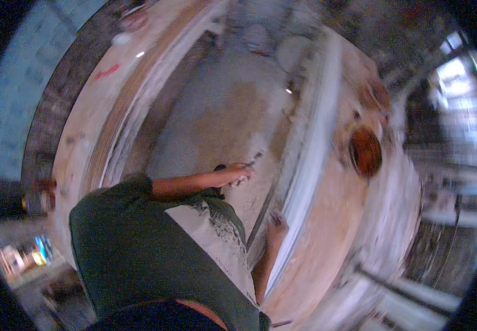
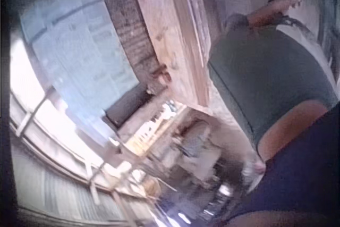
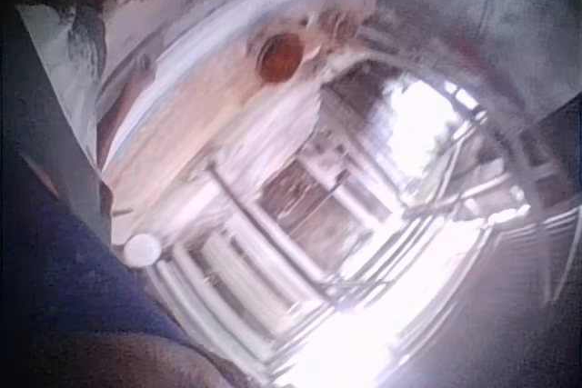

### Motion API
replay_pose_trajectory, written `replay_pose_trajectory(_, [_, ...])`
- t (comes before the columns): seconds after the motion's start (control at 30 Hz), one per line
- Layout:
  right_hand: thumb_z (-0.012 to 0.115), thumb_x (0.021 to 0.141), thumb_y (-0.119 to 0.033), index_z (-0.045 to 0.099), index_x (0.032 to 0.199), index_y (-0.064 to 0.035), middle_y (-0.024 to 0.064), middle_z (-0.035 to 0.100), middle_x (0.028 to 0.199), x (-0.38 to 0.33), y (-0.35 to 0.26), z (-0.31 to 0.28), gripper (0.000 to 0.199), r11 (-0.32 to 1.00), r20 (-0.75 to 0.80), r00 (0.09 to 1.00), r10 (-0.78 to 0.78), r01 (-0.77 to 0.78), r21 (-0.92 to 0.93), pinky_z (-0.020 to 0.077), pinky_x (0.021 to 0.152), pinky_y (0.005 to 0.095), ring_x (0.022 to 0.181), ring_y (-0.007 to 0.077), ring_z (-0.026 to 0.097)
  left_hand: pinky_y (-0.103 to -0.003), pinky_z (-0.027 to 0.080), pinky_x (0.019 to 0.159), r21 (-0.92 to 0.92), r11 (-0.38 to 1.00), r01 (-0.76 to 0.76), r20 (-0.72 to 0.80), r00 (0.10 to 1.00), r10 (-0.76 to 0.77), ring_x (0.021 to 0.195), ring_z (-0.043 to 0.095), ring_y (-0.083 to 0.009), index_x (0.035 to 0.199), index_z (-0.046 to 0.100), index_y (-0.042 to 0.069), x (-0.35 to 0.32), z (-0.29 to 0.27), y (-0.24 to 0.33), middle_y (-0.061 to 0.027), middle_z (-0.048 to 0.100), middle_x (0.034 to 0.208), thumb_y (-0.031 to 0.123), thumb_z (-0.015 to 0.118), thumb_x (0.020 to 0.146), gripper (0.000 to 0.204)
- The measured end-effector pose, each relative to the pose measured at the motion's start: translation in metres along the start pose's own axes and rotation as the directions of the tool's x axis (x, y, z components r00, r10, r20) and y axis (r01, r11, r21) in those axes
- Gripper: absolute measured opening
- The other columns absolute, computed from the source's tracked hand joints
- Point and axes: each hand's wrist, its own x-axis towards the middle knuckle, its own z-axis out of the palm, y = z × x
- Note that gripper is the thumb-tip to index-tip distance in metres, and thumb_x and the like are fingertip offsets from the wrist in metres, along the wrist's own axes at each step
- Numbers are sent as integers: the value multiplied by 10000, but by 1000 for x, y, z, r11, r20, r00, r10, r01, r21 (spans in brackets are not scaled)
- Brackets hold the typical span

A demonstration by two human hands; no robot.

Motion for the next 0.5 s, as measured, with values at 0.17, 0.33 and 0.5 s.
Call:
replay_pose_trajectory(0.17, [684,700,38,594,1054,75,168,631,1046,94,-27,65,367,985,151,988,-28,52,-162,527,821,354,976,249,619,-255,352,397,68,986,-151,-139,977,159,470,443,-75,900,572,70,1,-67,38,19,517,668,312,605,845,250])
replay_pose_trajectory(0.33, [676,710,86,560,1114,51,145,610,1070,165,-97,161,422,953,538,821,-190,285,-99,513,849,333,972,242,612,-247,334,398,-97,975,-199,-427,893,140,461,431,-69,815,548,109,-42,-149,62,39,467,599,362,603,852,261])
replay_pose_trajectory(0.5, [650,769,20,545,1145,39,143,622,1055,257,-105,215,390,847,753,626,-204,498,-184,497,888,320,975,229,617,-240,315,382,-204,952,-230,-761,649,-6,451,424,-69,792,544,136,-59,-211,54,52,439,569,433,634,820,312])
